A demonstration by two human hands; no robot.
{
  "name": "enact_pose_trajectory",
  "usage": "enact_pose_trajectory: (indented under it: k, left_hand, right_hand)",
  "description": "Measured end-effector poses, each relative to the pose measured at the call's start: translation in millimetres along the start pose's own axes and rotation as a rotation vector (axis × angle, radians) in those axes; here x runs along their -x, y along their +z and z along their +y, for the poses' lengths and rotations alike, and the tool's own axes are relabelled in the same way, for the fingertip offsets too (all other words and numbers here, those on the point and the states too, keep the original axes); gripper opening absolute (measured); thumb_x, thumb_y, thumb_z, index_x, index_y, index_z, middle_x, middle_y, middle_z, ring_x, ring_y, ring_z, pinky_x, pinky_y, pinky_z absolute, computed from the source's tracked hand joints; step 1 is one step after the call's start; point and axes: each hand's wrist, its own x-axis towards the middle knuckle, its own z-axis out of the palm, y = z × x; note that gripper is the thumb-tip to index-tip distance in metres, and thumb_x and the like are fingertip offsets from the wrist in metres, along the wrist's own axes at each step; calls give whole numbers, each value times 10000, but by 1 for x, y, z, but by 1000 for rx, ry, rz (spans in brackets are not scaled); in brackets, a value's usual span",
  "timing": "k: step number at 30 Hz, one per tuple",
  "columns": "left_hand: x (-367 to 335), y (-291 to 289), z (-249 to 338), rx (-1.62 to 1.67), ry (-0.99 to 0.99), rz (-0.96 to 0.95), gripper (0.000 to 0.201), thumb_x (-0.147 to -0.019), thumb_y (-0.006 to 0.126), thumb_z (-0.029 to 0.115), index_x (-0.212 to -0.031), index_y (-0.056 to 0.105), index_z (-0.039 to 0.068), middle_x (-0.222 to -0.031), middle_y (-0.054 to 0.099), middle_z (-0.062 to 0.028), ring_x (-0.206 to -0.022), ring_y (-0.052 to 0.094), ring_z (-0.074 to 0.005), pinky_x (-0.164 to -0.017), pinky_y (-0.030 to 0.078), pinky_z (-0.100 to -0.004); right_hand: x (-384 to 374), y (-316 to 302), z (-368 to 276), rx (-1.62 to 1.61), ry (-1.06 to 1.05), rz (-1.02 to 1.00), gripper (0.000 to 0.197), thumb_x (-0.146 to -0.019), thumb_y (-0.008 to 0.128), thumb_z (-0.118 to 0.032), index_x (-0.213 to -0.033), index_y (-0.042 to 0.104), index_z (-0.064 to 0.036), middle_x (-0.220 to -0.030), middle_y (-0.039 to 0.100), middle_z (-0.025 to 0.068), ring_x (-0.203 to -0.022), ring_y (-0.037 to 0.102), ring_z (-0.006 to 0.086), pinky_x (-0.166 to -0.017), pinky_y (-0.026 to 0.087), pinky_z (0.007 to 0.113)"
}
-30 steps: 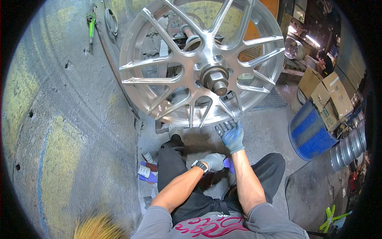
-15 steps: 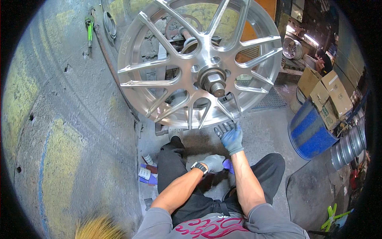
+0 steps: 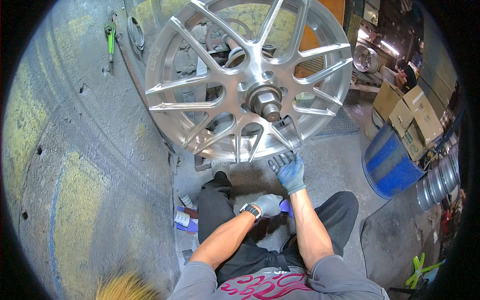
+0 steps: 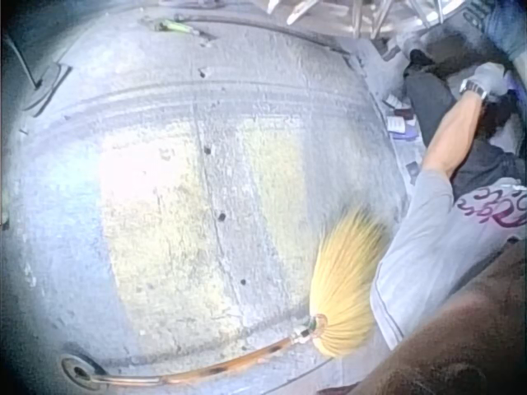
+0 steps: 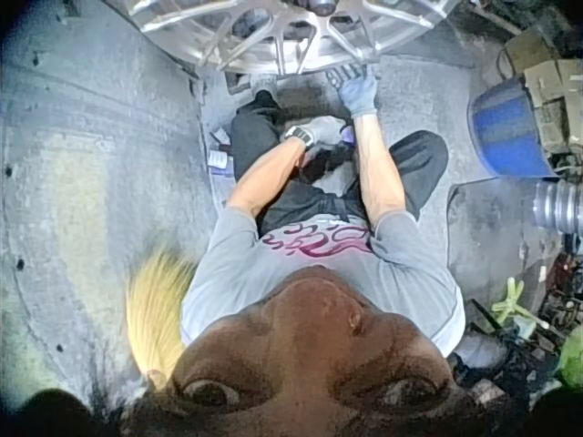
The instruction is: The person sits on the floor and uses a purple sanding block to polish the surface of a silver car wheel mounted on a stand. They rotate the wheel by hand to access different sections and continue sanding the central hub area.
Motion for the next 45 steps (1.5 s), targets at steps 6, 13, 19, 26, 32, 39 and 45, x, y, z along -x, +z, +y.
enact_pose_trajectory:
  k: [6, 13, 19, 26, 32, 39, 45]
  left_hand:
    - [2, -4, 4, 4, -16, -6, 395, -885, 558, 256, -1190, 633, 17, -1192, 663, -260, -1129, 626, -424, -963, 491, -485]
    - [7, -7, 4, 32, -25, -3, 360, -882, 532, 193, -1171, 651, 13, -1219, 654, -260, -1159, 617, -417, -978, 485, -481]
    - [10, -13, 11, 35, 5, -9, 384, -869, 560, 227, -1181, 633, 15, -1184, 667, -255, -1126, 626, -424, -963, 494, -485]
    - [0, 1, 3, 20, 9, 45, 396, -855, 659, 292, -1162, 666, 42, -1197, 676, -227, -1128, 641, -394, -944, 510, -462]
    - [5, -4, 11, 15, 5, 12, 498, -796, 784, 344, -1168, 667, 35, -1199, 679, -220, -1117, 649, -387, -938, 517, -449]
    - [7, -5, 9, 24, 22, 12, 493, -799, 782, 325, -1181, 666, 36, -1192, 683, -214, -1125, 646, -384, -945, 513, -449]
    - [13, -17, 18, 6, 12, -48, 519, -791, 790, 329, -1197, 657, 34, -1223, 673, -208, -1142, 639, -378, -953, 510, -448]
  right_hand:
    - [1, 2, -1, 24, 12, 2, 626, -1001, 458, -579, -1319, 415, -42, -1310, 437, 179, -1248, 476, 378, -1039, 421, 639]
    - [2, 4, 3, 51, 5, 17, 586, -1005, 454, -564, -1282, 436, -47, -1277, 449, 176, -1222, 490, 368, -1025, 432, 640]
    - [-8, -5, -13, 22, 45, 20, 516, -1005, 461, -548, -1199, 469, -70, -1215, 478, 153, -1171, 511, 373, -1016, 438, 637]
    - [-29, 4, -105, 218, -183, 56, 478, -985, 489, -528, -1147, 508, -78, -1099, 495, 119, -1088, 521, 368, -988, 428, 621]
    - [-17, 92, -206, 487, -598, -85, 543, -990, 482, -603, -1070, 607, -81, -913, 587, 42, -737, 501, 147, -661, 394, 298]
    - [-8, 164, -230, 692, -768, -146, 604, -1062, 362, -537, -1291, 594, -28, -1058, 658, 43, -906, 604, 143, -866, 494, 309]
    - [-19, 134, -231, 649, -775, -162, 575, -1059, 403, -515, -1309, 573, -26, -1128, 630, 31, -963, 572, 129, -872, 462, 279]
